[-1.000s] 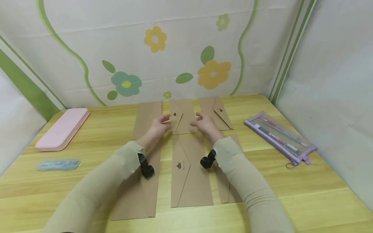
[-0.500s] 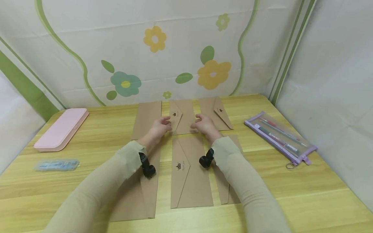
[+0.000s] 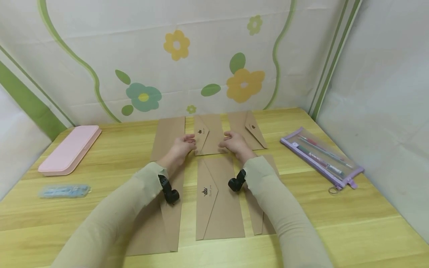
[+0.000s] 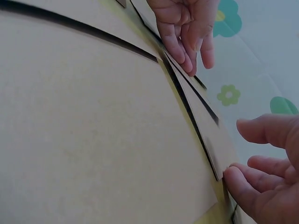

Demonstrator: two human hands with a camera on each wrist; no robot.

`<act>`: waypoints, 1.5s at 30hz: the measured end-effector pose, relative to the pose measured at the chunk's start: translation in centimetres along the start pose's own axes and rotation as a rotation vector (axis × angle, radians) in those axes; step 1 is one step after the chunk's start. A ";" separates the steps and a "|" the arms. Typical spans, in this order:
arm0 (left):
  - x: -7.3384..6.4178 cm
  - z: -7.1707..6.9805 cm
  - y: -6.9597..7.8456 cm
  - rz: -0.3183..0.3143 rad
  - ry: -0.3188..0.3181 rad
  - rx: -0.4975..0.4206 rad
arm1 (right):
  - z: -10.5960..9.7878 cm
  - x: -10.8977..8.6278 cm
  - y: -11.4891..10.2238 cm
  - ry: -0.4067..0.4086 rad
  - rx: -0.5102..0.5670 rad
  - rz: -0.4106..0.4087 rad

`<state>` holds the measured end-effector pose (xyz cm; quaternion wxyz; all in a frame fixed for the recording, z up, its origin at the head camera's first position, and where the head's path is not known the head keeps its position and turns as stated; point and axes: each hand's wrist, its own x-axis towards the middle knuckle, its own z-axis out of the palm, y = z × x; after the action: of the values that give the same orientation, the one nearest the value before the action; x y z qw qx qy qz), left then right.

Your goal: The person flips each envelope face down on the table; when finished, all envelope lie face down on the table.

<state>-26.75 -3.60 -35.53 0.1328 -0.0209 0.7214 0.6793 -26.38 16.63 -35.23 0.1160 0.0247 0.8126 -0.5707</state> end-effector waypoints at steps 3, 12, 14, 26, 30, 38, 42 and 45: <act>-0.1 -0.2 0.1 0.015 0.027 -0.019 | 0.2 0.1 0.0 -0.014 0.040 0.010; -0.3 -1.3 0.3 0.043 0.124 -0.107 | 1.4 0.4 -0.5 -0.085 0.020 -0.020; -0.4 -1.8 0.3 0.050 0.140 -0.109 | 1.8 0.4 -0.7 -0.098 0.017 -0.023; -0.9 -4.4 0.8 0.103 0.203 -0.114 | 4.4 0.6 -1.7 -0.154 0.065 -0.012; -1.1 -5.0 0.9 0.119 0.219 -0.141 | 5.3 0.8 -2.0 -0.166 0.077 -0.011; -1.5 -5.3 1.6 0.132 0.224 -0.170 | 6.1 1.0 -2.2 -0.161 0.107 -0.005; -1.7 -5.1 2.2 0.150 0.207 -0.174 | 6.2 1.1 -2.2 -0.166 0.129 0.001; -1.6 -4.7 2.8 0.177 0.193 -0.213 | 6.2 1.2 -2.2 -0.183 0.152 -0.001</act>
<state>-26.52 -8.22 -32.27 -0.0002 -0.0363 0.6537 0.7559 -26.88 9.97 -35.50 0.1870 -0.0193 0.7530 -0.6305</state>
